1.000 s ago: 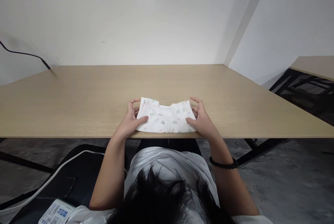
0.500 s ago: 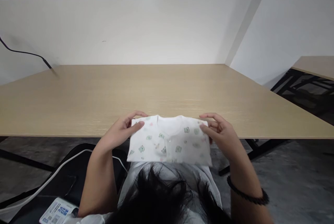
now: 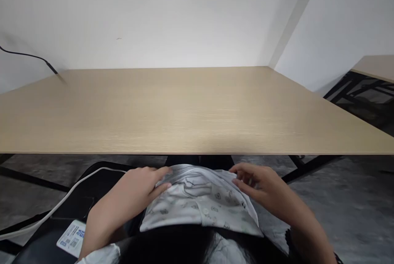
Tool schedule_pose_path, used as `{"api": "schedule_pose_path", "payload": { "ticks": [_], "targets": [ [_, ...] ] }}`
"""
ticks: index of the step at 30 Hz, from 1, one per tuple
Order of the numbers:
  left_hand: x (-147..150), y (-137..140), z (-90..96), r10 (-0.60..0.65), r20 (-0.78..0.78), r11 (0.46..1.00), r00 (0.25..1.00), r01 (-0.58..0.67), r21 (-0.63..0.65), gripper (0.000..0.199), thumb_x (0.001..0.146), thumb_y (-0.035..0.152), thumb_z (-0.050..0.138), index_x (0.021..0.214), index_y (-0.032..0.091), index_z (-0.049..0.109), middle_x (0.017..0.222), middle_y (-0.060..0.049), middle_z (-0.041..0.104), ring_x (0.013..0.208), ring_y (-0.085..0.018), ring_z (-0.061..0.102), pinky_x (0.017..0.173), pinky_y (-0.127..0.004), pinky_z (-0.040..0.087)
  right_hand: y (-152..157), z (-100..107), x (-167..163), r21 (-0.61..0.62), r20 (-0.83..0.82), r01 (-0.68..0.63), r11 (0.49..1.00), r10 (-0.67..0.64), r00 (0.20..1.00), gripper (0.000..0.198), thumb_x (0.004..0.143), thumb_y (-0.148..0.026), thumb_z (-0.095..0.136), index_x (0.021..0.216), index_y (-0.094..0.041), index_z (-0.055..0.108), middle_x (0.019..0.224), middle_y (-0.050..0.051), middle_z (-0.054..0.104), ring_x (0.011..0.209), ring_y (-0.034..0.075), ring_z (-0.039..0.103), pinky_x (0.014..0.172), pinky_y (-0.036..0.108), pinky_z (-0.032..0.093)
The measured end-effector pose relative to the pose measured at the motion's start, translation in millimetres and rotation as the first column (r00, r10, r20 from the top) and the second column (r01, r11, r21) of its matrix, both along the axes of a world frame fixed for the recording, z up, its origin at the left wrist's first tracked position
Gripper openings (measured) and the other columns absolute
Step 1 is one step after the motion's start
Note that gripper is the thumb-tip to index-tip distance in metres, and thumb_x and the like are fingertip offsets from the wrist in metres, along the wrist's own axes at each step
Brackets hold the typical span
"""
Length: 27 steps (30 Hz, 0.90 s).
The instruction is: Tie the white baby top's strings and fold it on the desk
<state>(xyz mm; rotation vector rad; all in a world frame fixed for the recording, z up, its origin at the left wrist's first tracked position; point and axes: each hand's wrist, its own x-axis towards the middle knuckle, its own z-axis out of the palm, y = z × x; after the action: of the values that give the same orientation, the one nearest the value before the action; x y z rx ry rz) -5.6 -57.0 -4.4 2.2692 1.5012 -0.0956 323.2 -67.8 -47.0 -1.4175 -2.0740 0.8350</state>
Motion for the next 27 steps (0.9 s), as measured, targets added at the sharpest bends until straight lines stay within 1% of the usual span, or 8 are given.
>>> {"api": "schedule_pose_path", "payload": {
  "ticks": [3,5,7,9,12,15,20,27],
  "targets": [
    [12.0,9.3,-4.8,-0.197,0.208,0.979,0.958,0.202,-0.003,0.034,0.102,0.04,0.044,0.127,0.03,0.065,0.117,-0.005,0.072,0.104,-0.026,0.068,0.085,-0.031,0.048,3.6,0.2,-21.8,0.032,-0.04,-0.233,0.972,0.234,0.971,0.024,0.094,-0.025,0.059,0.115,-0.026,0.071,0.108,0.005,0.074,0.096,0.02,0.069,0.084,0.032,0.055],
    [21.7,16.7,-14.8,-0.345,0.333,0.92,0.878,0.386,-0.064,0.032,0.102,0.035,0.046,0.125,0.027,0.066,0.121,-0.005,0.071,0.109,-0.024,0.066,0.091,-0.03,0.048,6.2,-5.3,-36.0,0.017,-0.042,-0.392,0.92,0.392,0.919,0.027,0.094,-0.022,0.058,0.118,-0.026,0.07,0.114,0.004,0.073,0.106,0.02,0.067,0.095,0.034,0.052],
    [30.1,22.7,-27.1,-0.441,0.412,0.843,0.797,0.526,-0.115,0.029,0.101,0.031,0.05,0.123,0.023,0.067,0.119,-0.007,0.071,0.109,-0.023,0.065,0.094,-0.029,0.048,8.4,-14.5,-46.5,-0.012,-0.017,-0.49,0.872,0.49,0.872,0.027,0.094,-0.018,0.057,0.116,-0.024,0.07,0.112,0.005,0.073,0.106,0.02,0.066,0.096,0.034,0.051],
    [35.3,26.7,-37.8,-0.483,0.449,0.796,0.751,0.591,-0.131,0.027,0.099,0.029,0.052,0.119,0.021,0.068,0.116,-0.008,0.071,0.107,-0.023,0.065,0.093,-0.029,0.048,9.6,-23.8,-52.4,-0.031,0.029,-0.508,0.861,0.509,0.86,0.023,0.094,-0.017,0.056,0.11,-0.022,0.071,0.106,0.006,0.072,0.101,0.02,0.066,0.091,0.033,0.052],
    [37.2,29.9,-45.6,-0.487,0.461,0.792,0.742,0.598,-0.125,0.021,0.098,0.029,0.053,0.109,0.019,0.068,0.105,-0.007,0.071,0.098,-0.021,0.065,0.086,-0.027,0.049,9.8,-30.2,-54.8,-0.035,0.065,-0.462,0.886,0.463,0.884,0.013,0.091,-0.017,0.06,0.098,-0.019,0.071,0.096,0.005,0.069,0.093,0.02,0.063,0.084,0.032,0.052],
    [35.7,31.2,-43.8,-0.477,0.472,0.806,0.742,0.583,-0.102,0.017,0.097,0.03,0.053,0.097,0.019,0.066,0.09,-0.004,0.067,0.084,-0.018,0.062,0.077,-0.026,0.047,8.7,-26.2,-54.7,-0.01,0.028,-0.413,0.911,0.413,0.91,0.007,0.09,-0.017,0.061,0.09,-0.019,0.068,0.09,0.003,0.066,0.089,0.018,0.061,0.08,0.03,0.05],
    [35.0,29.9,-33.4,-0.358,0.518,0.895,0.777,0.444,-0.049,0.023,0.1,0.035,0.048,0.092,0.019,0.063,0.08,0.0,0.061,0.074,-0.015,0.056,0.069,-0.025,0.041,6.2,-15.3,-54.6,0.105,-0.097,-0.267,0.958,0.277,0.956,0.007,0.094,-0.017,0.057,0.09,-0.02,0.062,0.091,0.003,0.063,0.087,0.017,0.059,0.079,0.03,0.049],
    [42.1,24.7,-32.1,-0.188,0.589,0.956,0.786,0.283,-0.073,0.041,0.098,0.044,0.052,0.068,0.016,0.054,0.058,0.005,0.039,0.056,-0.01,0.035,0.052,-0.023,0.028,-3.2,-4.3,-58.8,0.274,-0.167,-0.173,0.946,0.224,0.96,0.007,0.097,-0.017,0.054,0.097,-0.022,0.058,0.101,0.006,0.064,0.097,0.02,0.06,0.087,0.034,0.05]
  ]
}}
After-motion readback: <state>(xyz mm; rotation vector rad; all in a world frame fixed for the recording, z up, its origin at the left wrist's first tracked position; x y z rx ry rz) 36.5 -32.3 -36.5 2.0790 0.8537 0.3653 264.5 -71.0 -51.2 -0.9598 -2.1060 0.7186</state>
